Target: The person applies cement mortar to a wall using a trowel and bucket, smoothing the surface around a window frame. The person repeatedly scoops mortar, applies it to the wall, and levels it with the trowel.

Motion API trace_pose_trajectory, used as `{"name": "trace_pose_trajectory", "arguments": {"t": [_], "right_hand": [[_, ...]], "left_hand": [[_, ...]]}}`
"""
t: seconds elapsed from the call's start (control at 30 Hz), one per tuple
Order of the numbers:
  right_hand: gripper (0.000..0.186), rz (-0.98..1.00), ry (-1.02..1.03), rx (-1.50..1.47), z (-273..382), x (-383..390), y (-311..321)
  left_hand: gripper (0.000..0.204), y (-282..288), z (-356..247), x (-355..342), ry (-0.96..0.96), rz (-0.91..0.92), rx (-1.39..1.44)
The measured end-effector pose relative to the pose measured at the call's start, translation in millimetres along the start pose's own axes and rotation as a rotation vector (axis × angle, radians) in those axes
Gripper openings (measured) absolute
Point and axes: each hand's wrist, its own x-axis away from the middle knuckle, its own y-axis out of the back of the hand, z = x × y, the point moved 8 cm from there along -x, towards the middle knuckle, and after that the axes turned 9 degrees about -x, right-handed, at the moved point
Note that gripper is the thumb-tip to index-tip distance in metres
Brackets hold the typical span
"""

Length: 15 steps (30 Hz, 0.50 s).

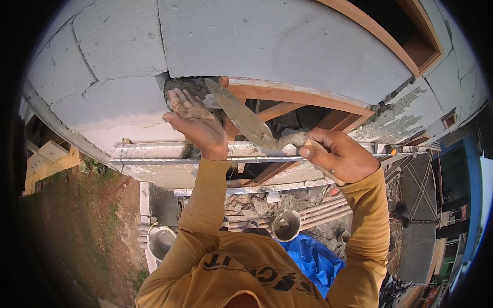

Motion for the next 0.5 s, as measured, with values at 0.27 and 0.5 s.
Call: {"name": "trace_pose_trajectory", "arguments": {"t": [0.27,0.5], "right_hand": [[0.042,-0.187,-0.252,-0.325,-211,121,-134],[0.049,-0.381,-0.916,-0.306,-425,271,-238]], "left_hand": [[0.056,5,46,134,-0.022,0.715,-0.485],[0.06,-26,177,217,-0.214,1.3,-1.13]]}}
